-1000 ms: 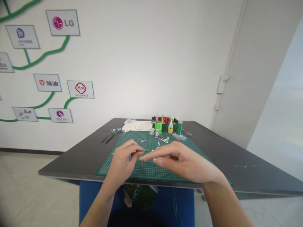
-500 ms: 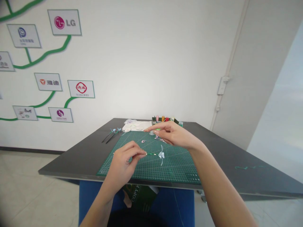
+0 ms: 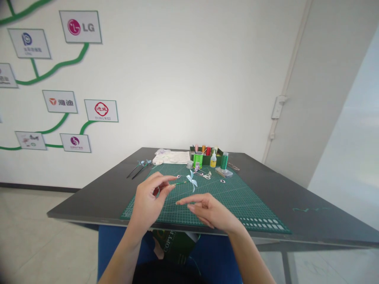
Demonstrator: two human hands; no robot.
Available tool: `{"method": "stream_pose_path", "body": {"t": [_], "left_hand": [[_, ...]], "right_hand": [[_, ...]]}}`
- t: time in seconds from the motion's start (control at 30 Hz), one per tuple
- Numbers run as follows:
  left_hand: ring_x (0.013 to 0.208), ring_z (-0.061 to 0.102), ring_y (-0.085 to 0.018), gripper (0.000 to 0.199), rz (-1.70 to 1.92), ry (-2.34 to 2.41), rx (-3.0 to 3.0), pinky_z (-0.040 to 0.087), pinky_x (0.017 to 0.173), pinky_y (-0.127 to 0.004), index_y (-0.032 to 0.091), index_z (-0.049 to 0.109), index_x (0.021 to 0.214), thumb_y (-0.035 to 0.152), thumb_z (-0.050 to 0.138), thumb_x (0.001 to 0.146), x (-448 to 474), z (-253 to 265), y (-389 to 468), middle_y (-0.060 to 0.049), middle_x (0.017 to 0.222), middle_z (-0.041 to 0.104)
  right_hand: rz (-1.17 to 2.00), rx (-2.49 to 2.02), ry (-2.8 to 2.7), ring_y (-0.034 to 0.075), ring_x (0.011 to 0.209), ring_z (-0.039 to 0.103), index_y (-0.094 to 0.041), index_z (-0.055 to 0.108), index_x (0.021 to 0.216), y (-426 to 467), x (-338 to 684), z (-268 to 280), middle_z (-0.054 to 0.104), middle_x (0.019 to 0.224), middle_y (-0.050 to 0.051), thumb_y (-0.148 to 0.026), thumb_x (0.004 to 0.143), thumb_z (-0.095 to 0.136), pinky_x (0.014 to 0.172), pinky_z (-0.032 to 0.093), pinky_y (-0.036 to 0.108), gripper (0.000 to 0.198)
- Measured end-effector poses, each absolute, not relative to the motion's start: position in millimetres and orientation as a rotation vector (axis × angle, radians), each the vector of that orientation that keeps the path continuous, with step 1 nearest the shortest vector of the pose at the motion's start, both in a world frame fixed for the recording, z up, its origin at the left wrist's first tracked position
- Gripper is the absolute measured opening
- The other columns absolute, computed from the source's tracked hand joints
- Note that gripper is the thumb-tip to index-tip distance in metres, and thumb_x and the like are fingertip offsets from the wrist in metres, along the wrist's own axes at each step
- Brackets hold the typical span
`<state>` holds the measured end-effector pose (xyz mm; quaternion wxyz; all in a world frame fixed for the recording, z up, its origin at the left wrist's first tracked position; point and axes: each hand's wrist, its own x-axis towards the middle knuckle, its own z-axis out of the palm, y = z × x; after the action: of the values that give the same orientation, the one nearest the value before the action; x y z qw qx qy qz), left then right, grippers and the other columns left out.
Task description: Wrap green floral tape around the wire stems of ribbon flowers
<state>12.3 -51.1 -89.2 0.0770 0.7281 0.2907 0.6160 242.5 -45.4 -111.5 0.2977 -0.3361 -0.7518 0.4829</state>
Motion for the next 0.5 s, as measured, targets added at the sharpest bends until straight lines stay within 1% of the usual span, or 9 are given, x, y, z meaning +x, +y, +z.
{"method": "stream_pose_path", "body": {"t": [0.03, 0.17, 0.3, 0.33, 0.4, 0.47, 0.5], "left_hand": [[0.063, 0.058, -0.013, 0.018, 1.826, 0.866, 2.156, 0.044, 0.060, -0.023, 0.019, 0.082, 0.099, 0.008, 0.068, 0.096, 12.9, -89.5, -49.8, -0.001, 0.079, 0.066], [0.063, 0.056, -0.013, 0.018, 1.740, 0.819, 2.037, 0.040, 0.057, -0.023, 0.019, 0.084, 0.088, 0.012, 0.069, 0.093, 14.9, -88.7, -48.4, -0.002, 0.077, 0.066], [0.062, 0.055, -0.012, 0.014, 1.699, 0.777, 1.915, 0.039, 0.056, -0.023, 0.020, 0.085, 0.086, 0.018, 0.072, 0.090, 13.3, -86.3, -49.8, -0.002, 0.077, 0.066], [0.062, 0.055, -0.012, 0.013, 1.691, 0.770, 1.890, 0.040, 0.056, -0.023, 0.020, 0.085, 0.085, 0.020, 0.073, 0.089, 12.4, -85.8, -49.9, -0.002, 0.077, 0.066], [0.062, 0.053, -0.012, 0.013, 1.688, 0.763, 1.849, 0.040, 0.056, -0.023, 0.020, 0.085, 0.085, 0.022, 0.074, 0.088, 10.5, -85.2, -49.7, -0.003, 0.077, 0.065], [0.061, 0.053, -0.012, 0.013, 1.699, 0.768, 1.825, 0.040, 0.056, -0.023, 0.020, 0.086, 0.084, 0.023, 0.074, 0.088, 8.7, -85.0, -49.2, -0.003, 0.078, 0.065], [0.061, 0.052, -0.012, 0.013, 1.707, 0.773, 1.820, 0.039, 0.056, -0.023, 0.020, 0.086, 0.085, 0.023, 0.074, 0.088, 8.0, -85.1, -48.9, -0.003, 0.078, 0.065]], "right_hand": [[1.297, -0.870, -1.954, 0.006, 0.036, 0.024, -0.011, 0.076, 0.133, -50.0, 241.1, -117.5, 0.033, 0.042, -0.014, -0.056, 0.103, 0.064, 0.039, 0.016, 0.020, 0.055], [1.373, -0.712, -1.773, 0.005, 0.034, 0.024, -0.013, 0.077, 0.131, -64.3, 234.5, -138.2, 0.035, 0.041, -0.013, -0.051, 0.105, 0.067, 0.039, 0.016, 0.019, 0.047], [1.471, -0.481, -1.361, 0.004, 0.038, 0.015, -0.020, 0.075, 0.127, -72.2, 222.9, -155.9, 0.029, 0.044, -0.015, -0.045, 0.100, 0.076, 0.042, 0.020, 0.017, 0.037], [1.459, -0.456, -1.247, 0.004, 0.040, 0.012, -0.023, 0.072, 0.128, -72.3, 220.3, -159.3, 0.029, 0.046, -0.016, -0.045, 0.098, 0.078, 0.043, 0.021, 0.017, 0.038], [1.397, -0.484, -1.092, 0.005, 0.040, 0.009, -0.026, 0.065, 0.131, -69.3, 218.8, -164.0, 0.032, 0.050, -0.016, -0.048, 0.093, 0.082, 0.040, 0.020, 0.017, 0.047], [1.250, -0.660, -1.085, 0.005, 0.038, 0.012, -0.026, 0.059, 0.134, -62.6, 224.9, -165.7, 0.043, 0.055, -0.014, -0.058, 0.087, 0.082, 0.037, 0.017, 0.019, 0.062], [1.131, -0.806, -1.122, 0.005, 0.036, 0.017, -0.024, 0.058, 0.134, -58.9, 230.9, -165.4, 0.051, 0.058, -0.012, -0.063, 0.084, 0.080, 0.036, 0.018, 0.020, 0.067]]}}
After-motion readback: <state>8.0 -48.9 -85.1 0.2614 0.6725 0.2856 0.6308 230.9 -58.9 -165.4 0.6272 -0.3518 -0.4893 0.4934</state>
